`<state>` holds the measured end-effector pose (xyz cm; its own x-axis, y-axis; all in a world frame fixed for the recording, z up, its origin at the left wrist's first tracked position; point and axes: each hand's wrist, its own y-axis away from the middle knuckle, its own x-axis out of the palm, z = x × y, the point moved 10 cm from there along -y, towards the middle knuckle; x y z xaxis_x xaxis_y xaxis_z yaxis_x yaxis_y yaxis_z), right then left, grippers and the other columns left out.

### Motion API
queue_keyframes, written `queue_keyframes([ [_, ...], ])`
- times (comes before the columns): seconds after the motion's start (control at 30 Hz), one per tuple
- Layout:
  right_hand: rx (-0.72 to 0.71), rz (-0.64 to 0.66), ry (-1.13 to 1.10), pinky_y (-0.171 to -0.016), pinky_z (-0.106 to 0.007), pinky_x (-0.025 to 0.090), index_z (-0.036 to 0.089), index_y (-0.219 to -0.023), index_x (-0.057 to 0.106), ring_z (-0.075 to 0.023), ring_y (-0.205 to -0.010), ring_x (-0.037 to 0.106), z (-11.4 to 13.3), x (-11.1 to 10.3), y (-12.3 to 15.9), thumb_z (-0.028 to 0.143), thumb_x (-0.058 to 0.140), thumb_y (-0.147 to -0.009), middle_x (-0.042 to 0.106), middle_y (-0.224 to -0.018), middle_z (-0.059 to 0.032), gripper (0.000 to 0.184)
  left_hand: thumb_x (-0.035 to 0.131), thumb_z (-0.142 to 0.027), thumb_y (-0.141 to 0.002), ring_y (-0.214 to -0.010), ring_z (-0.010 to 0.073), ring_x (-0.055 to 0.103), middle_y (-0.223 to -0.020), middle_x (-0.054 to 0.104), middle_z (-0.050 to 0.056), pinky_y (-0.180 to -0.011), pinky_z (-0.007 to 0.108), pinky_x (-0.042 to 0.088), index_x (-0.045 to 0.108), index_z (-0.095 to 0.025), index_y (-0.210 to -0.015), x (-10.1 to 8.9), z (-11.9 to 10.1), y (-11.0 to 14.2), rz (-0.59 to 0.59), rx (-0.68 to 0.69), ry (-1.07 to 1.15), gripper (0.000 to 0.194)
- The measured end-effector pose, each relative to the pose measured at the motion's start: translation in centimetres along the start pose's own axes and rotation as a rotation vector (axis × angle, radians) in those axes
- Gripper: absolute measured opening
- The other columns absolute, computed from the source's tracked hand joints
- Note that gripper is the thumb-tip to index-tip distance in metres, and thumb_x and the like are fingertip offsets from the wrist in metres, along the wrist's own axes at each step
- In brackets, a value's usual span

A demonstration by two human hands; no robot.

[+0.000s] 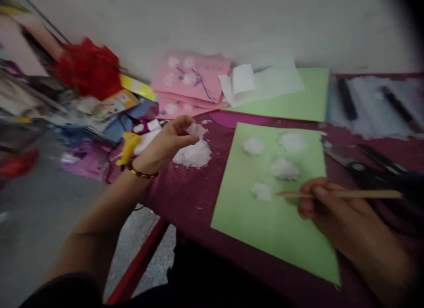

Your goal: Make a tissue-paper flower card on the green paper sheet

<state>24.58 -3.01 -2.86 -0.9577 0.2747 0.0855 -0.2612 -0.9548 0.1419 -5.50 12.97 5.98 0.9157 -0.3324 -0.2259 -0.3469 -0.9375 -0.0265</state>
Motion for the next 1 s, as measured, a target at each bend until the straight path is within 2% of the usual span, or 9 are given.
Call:
queue_keyframes([
  [0.07,0.02,0.093,-0.028,-0.05,-0.025,0.046,0.024,-0.079,0.068,-0.013,-0.055,0.055,0.3,1.1,0.6,0.04,0.067,-0.083,0.06,-0.061,-0.0008,0.017,0.073,-0.01,-0.068,-0.061,0.0067,0.054,-0.085,0.062,-0.001,-0.054,0.019,0.041,0.06,-0.019,-0.108,3.6,-0.3,0.3,0.109,-0.015,0.003,0.043],
  [0.1,0.0,0.13,-0.018,-0.051,-0.024,0.046,0.026,-0.083,0.069,-0.0126,-0.056,0.055,0.6,1.6,0.9,0.039,0.066,-0.085,0.062,-0.064,-0.0002,0.014,0.072,-0.007,-0.068,-0.062,0.0073,0.055,-0.084,0.062,-0.002,-0.055,0.018,0.041,0.061,-0.019,-0.11,5.3,-0.4,0.3,0.147,-0.026,0.001,0.045],
  [0.2,-0.09,0.202,0.097,-0.055,-0.025,0.05,0.027,-0.09,0.07,-0.0125,-0.06,0.06,1.4,2.6,1.7,0.034,0.063,-0.088,0.066,-0.073,0.0002,0.009,0.066,-0.001,-0.071,-0.061,0.0082,0.055,-0.074,0.06,-0.002,-0.054,0.019,0.039,0.068,-0.015,-0.096,9.6,-0.1,0.4,0.251,-0.045,-0.024,0.029],
  [0.3,-0.173,0.239,0.246,-0.055,-0.025,0.053,0.026,-0.088,0.071,-0.0127,-0.063,0.064,2.5,3.5,2.5,0.027,0.063,-0.089,0.068,-0.073,0.0004,0.008,0.063,0.0,-0.073,-0.052,0.0063,0.046,-0.06,0.056,-0.003,-0.048,0.02,0.031,0.067,-0.012,-0.076,12.0,0.7,0.3,0.308,-0.03,-0.06,0.013],
  [0.43,-0.223,0.217,0.376,-0.057,-0.025,0.055,0.025,-0.082,0.07,-0.0129,-0.065,0.065,3.5,4.0,2.7,0.023,0.061,-0.088,0.066,-0.071,0.0012,0.011,0.066,0.001,-0.071,-0.054,0.0069,0.047,-0.062,0.056,-0.002,-0.049,0.021,0.032,0.061,-0.012,-0.069,11.7,2.4,0.2,0.253,-0.032,-0.057,0.014],
  [0.57,-0.23,0.202,0.415,-0.058,-0.026,0.054,0.025,-0.084,0.069,-0.013,-0.065,0.063,3.4,4.0,2.5,0.023,0.058,-0.09,0.064,-0.07,0.0012,0.013,0.069,-0.001,-0.07,-0.054,0.0079,0.047,-0.061,0.053,-0.002,-0.048,0.021,0.032,0.058,-0.014,-0.067,11.1,3.4,0.2,0.231,-0.042,-0.07,0.017],
  [0.77,-0.203,0.128,0.388,-0.06,-0.027,0.053,0.025,-0.088,0.067,-0.0122,-0.065,0.061,2.6,3.1,2.1,0.024,0.056,-0.093,0.063,-0.073,0.0016,0.012,0.067,-0.007,-0.071,-0.055,0.008,0.047,-0.062,0.053,-0.002,-0.048,0.02,0.032,0.058,-0.014,-0.068,11.7,3.3,0.3,0.293,0.03,-0.135,0.012],
  [0.9,-0.177,0.115,0.342,-0.059,-0.027,0.052,0.023,-0.087,0.068,-0.0126,-0.064,0.06,2.2,2.9,1.8,0.028,0.057,-0.092,0.062,-0.071,0.0008,0.012,0.065,-0.011,-0.072,-0.057,0.0073,0.046,-0.065,0.052,-0.004,-0.05,0.019,0.033,0.061,-0.015,-0.081,11.8,3.0,0.8,0.301,0.097,-0.175,0.01],
  [1.0,-0.128,0.098,0.271,-0.06,-0.029,0.051,0.024,-0.087,0.068,-0.0134,-0.064,0.059,1.7,2.3,1.6,0.029,0.059,-0.092,0.062,-0.071,0.0001,0.012,0.063,-0.015,-0.073,-0.055,0.0069,0.044,-0.062,0.051,-0.005,-0.048,0.019,0.03,0.063,-0.015,-0.084,11.9,2.9,1.3,0.331,0.081,-0.2,0.011],
])
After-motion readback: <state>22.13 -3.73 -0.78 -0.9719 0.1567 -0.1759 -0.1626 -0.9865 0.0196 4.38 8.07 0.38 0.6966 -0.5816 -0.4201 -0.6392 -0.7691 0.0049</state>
